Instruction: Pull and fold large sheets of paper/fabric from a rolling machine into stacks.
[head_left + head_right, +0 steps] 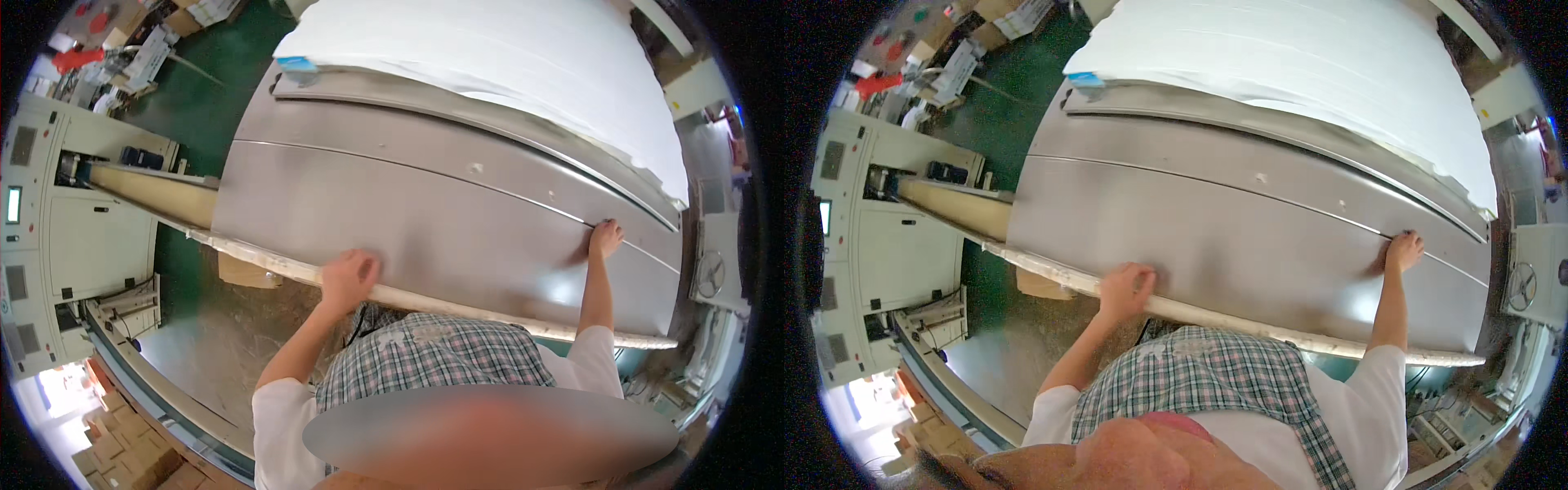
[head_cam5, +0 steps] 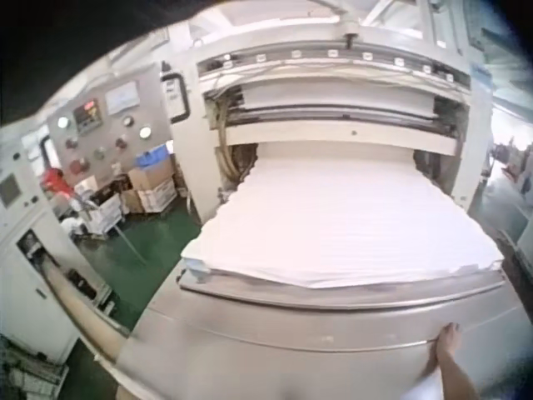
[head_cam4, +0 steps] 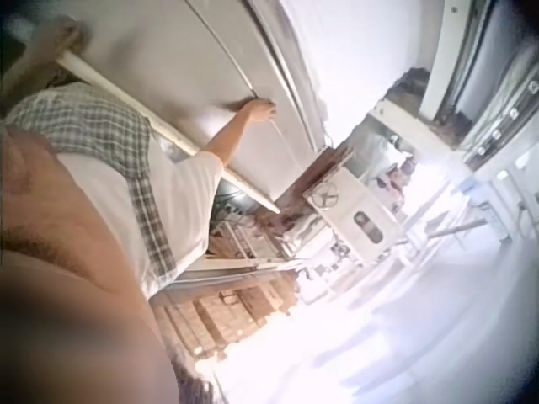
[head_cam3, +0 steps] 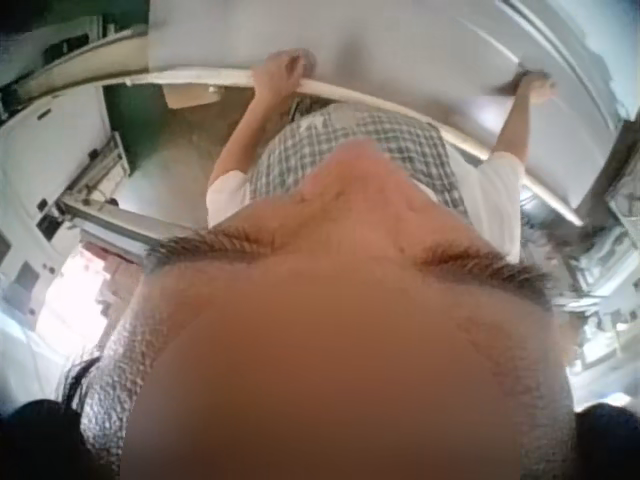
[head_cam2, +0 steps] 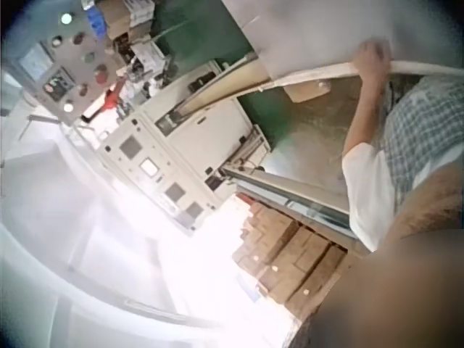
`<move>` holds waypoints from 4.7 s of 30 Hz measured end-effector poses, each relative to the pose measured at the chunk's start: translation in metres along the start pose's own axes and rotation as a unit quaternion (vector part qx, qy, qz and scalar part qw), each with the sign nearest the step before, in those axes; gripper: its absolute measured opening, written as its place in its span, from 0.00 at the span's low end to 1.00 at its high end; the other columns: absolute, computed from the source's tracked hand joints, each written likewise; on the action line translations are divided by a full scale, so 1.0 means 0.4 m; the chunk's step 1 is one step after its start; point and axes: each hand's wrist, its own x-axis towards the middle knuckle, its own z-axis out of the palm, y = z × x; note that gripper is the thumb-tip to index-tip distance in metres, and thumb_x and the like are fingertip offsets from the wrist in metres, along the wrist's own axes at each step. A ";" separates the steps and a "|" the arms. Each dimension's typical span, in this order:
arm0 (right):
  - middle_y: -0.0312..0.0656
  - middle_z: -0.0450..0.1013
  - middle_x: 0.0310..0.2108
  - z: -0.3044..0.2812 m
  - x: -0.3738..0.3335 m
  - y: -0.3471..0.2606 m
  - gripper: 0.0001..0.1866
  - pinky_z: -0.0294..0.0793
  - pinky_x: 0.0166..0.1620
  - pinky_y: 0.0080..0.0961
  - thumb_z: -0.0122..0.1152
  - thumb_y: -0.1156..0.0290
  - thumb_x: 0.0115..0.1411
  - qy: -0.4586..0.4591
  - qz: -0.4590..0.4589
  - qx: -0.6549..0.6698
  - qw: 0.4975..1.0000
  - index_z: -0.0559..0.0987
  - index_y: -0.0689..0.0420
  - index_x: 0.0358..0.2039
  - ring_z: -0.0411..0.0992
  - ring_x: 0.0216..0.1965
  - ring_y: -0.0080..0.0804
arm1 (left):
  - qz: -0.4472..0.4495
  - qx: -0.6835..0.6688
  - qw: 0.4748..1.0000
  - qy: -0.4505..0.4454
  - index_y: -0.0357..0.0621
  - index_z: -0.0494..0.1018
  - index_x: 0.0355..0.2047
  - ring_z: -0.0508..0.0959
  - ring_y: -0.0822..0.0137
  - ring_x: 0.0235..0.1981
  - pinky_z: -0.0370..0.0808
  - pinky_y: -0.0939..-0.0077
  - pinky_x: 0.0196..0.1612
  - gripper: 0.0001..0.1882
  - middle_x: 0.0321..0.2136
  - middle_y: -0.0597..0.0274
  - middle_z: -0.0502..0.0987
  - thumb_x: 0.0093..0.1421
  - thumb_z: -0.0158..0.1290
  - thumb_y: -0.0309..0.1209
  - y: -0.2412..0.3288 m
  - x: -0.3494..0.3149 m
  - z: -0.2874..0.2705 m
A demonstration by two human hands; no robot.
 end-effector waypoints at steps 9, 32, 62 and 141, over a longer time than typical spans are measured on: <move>0.44 0.66 0.48 0.037 -0.150 -0.063 0.18 0.63 0.49 0.39 0.40 0.62 0.56 0.011 0.037 0.023 0.999 0.70 0.51 0.45 0.63 0.47 0.48 | 0.000 -0.128 0.991 -0.024 0.41 0.73 0.33 0.75 0.64 0.32 0.71 0.73 0.34 0.11 0.31 0.55 0.75 0.54 0.50 0.36 -0.380 0.403 -0.128; 0.44 0.67 0.47 -0.053 -0.262 -0.205 0.18 0.63 0.49 0.37 0.36 0.65 0.59 0.008 0.045 -0.027 0.999 0.71 0.53 0.45 0.65 0.46 0.47 | -0.101 -0.450 0.874 0.151 0.42 0.73 0.33 0.69 0.76 0.32 0.64 0.81 0.37 0.15 0.28 0.68 0.73 0.54 0.49 0.40 -0.726 1.334 -0.172; 0.43 0.66 0.49 -0.087 -0.249 -0.243 0.18 0.62 0.49 0.39 0.36 0.62 0.60 -0.034 0.088 -0.042 0.995 0.70 0.52 0.46 0.62 0.50 0.44 | -0.137 -0.422 0.889 0.116 0.39 0.72 0.35 0.70 0.73 0.33 0.64 0.80 0.38 0.15 0.30 0.65 0.73 0.53 0.49 0.37 -0.726 1.295 -0.182; 0.48 0.62 0.48 0.152 0.974 0.350 0.56 0.67 0.47 0.41 0.76 0.70 0.14 -0.338 -0.230 -0.238 0.881 0.60 0.49 0.52 0.64 0.48 0.46 | -0.042 0.461 0.864 -0.196 0.46 0.51 0.53 0.62 0.47 0.50 0.64 0.58 0.50 0.46 0.50 0.52 0.61 0.32 0.61 0.21 -0.230 1.109 0.003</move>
